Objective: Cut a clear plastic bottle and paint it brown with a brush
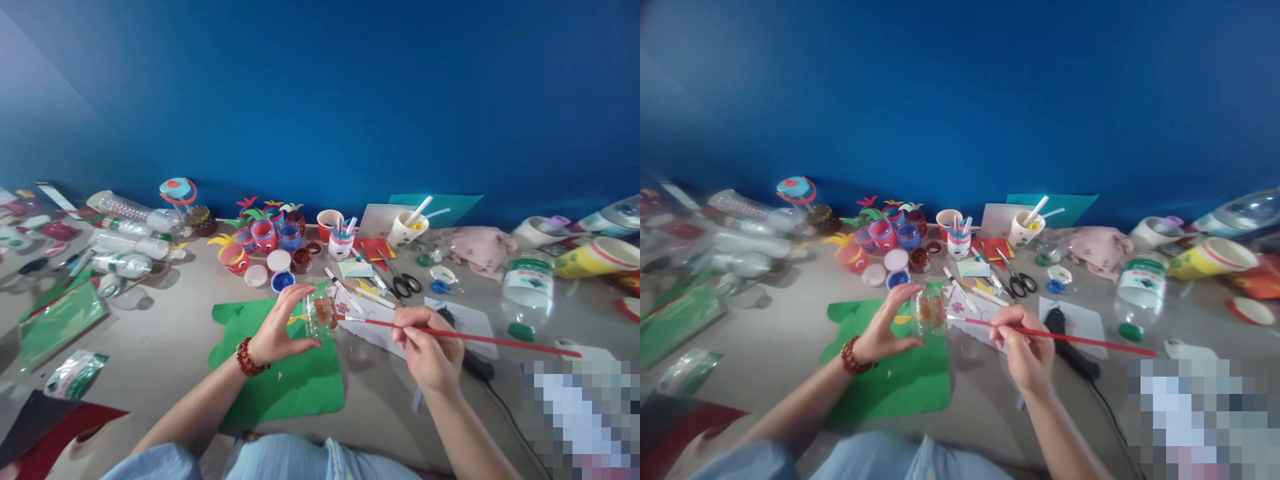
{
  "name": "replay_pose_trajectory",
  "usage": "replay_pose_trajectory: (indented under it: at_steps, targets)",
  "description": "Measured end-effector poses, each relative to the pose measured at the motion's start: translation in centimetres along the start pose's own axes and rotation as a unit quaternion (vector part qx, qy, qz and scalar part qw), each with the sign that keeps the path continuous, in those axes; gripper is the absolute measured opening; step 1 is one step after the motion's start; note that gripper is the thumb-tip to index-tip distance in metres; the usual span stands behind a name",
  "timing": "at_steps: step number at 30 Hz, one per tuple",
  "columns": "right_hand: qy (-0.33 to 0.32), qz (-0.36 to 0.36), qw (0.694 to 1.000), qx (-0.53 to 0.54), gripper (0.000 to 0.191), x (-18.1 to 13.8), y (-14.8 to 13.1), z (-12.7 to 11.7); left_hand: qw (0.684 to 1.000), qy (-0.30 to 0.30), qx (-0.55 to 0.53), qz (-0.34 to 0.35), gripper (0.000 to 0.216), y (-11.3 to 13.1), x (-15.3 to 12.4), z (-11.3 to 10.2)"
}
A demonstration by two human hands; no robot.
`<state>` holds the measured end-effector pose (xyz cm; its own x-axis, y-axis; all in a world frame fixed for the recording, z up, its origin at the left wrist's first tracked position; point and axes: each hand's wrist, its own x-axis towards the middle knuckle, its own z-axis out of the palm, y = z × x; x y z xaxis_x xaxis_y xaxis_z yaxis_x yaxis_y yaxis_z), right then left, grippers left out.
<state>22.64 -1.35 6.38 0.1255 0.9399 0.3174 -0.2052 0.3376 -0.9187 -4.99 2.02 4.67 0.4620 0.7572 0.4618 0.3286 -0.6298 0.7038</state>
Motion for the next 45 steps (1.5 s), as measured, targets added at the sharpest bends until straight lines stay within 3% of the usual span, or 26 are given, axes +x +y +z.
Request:
replay_pose_trajectory:
  at_steps: [7,13,20,26,33,39,45]
  targets:
    - [-0.042,0.057,0.997,-0.008,0.016,-0.7,0.5,0.6,1.0,-0.004,0.001,-0.001,0.089,0.1,0.0,0.0]
    - [0.023,0.011,1.0,0.005,0.018,0.2,0.1,0.2,1.0,0.002,0.001,0.002,0.09,0.1,0.1,0.0]
    - [0.003,0.061,0.998,0.006,0.014,-0.1,0.0,0.9,1.0,0.003,0.0,0.009,0.089,0.4,0.2,-0.1]
    - [0.053,0.012,0.998,0.009,0.015,0.7,-0.2,0.6,1.0,0.007,-0.001,0.013,0.089,0.3,0.2,-0.1]
    - [-0.001,0.068,0.998,-0.002,0.012,-0.4,0.4,0.9,1.0,-0.002,-0.005,-0.003,0.089,0.3,0.1,0.0]
    - [0.064,0.012,0.998,0.0,0.014,0.2,0.0,0.5,1.0,0.008,0.001,0.002,0.088,0.2,0.1,0.1]
    - [-0.013,0.033,0.999,-0.007,0.015,-0.9,-0.3,1.0,1.0,0.008,0.016,-0.001,0.09,-0.1,-0.1,0.3]
